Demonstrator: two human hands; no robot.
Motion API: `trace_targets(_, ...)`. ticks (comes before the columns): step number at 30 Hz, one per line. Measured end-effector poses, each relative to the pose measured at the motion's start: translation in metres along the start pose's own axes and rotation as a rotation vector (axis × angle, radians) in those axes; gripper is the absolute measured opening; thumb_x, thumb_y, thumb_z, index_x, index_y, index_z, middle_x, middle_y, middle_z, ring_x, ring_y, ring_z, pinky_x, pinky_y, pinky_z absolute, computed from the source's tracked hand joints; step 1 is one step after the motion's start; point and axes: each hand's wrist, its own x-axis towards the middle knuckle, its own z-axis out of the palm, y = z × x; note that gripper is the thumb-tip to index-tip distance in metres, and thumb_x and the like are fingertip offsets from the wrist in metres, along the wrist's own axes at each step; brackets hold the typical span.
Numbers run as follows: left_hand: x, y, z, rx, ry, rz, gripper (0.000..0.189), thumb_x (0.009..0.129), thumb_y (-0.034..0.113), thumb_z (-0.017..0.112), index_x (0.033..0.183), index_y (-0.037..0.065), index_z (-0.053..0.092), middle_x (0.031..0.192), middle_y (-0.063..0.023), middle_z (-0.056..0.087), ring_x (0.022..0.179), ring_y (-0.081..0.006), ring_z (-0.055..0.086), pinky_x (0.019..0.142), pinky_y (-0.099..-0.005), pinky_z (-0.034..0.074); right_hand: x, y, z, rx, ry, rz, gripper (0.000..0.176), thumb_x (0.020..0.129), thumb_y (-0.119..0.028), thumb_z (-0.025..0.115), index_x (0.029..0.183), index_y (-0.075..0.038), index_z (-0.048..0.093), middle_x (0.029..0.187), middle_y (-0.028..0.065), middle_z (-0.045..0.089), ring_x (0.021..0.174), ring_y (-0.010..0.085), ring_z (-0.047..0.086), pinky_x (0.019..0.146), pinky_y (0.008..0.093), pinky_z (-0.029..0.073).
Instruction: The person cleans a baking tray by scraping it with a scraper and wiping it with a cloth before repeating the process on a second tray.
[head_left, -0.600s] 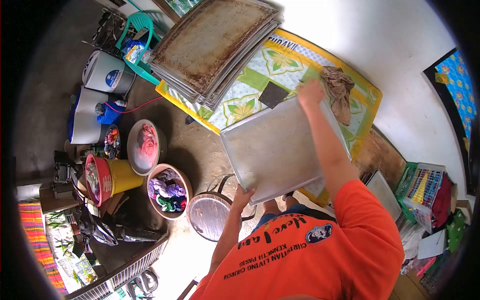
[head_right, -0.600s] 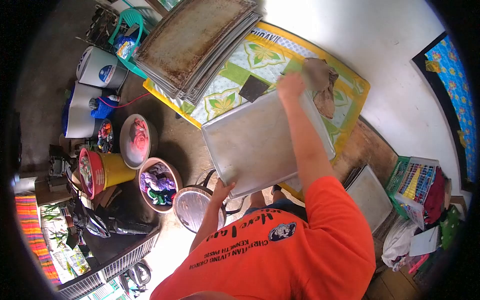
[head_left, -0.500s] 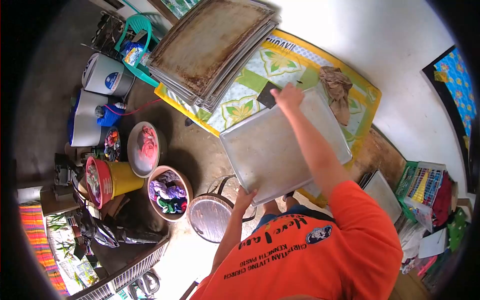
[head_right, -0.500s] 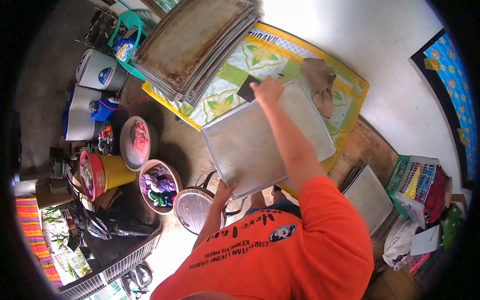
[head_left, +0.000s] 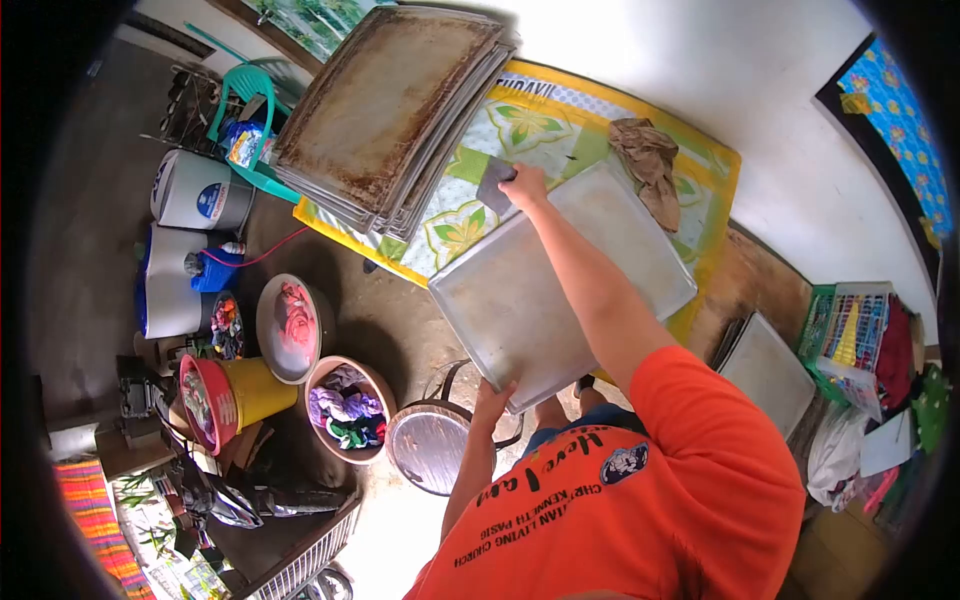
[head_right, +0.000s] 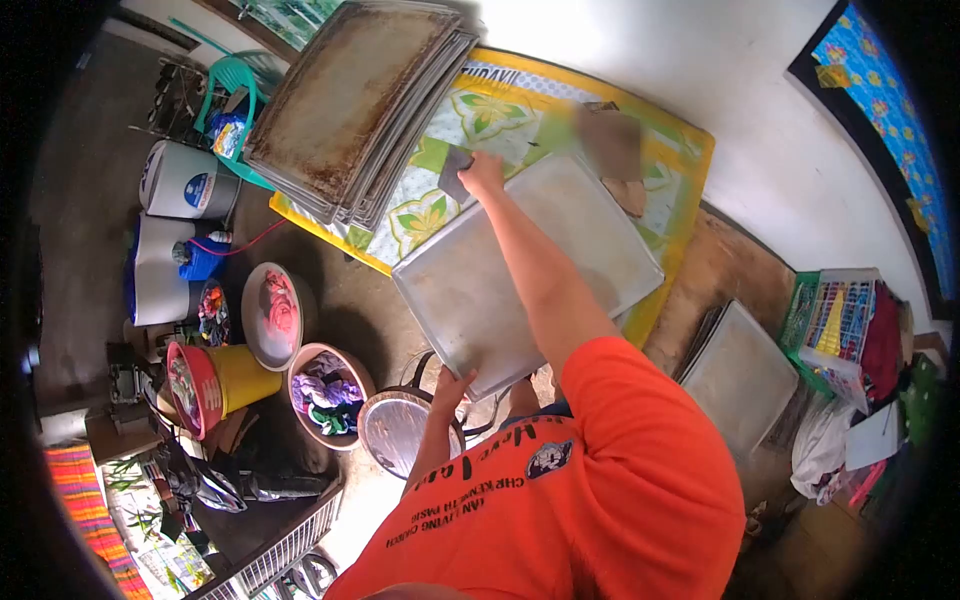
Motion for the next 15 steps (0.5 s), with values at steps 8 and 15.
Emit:
trace_targets(8, 0.003, 0.002, -0.004, -0.113, -0.103, 0.104, 0.052, 0.080, 0.010, 0.068, 0.127, 0.001, 0.048, 0.118, -0.0105, 0.059, 0.109, -0.0209, 0.056, 0.094, -0.0338, 0.043, -0.113, 0.060, -0.112, 0.810, -0.272, 0.298, 0.052, 0.072, -0.018, 0.077, 0.116, -0.003, 0.055, 0.090, 0.0054, 0.063, 0.072, 0.0145, 0.058, 0.058, 0.0270, 0.046)
trace_targets(15, -0.004, 0.019, -0.006, -0.059, -0.099, 0.097, 0.055, 0.079, 0.013, 0.070, 0.126, -0.002, 0.045, 0.117, -0.0126, 0.059, 0.110, -0.0225, 0.055, 0.095, -0.0344, 0.042, -0.119, 0.202, -0.147, 0.467, 0.272, 0.301, 0.062, 0.073, -0.025, 0.077, 0.121, 0.001, 0.048, 0.093, 0.0144, 0.064, 0.086, 0.0289, 0.063, 0.076, 0.0381, 0.049)
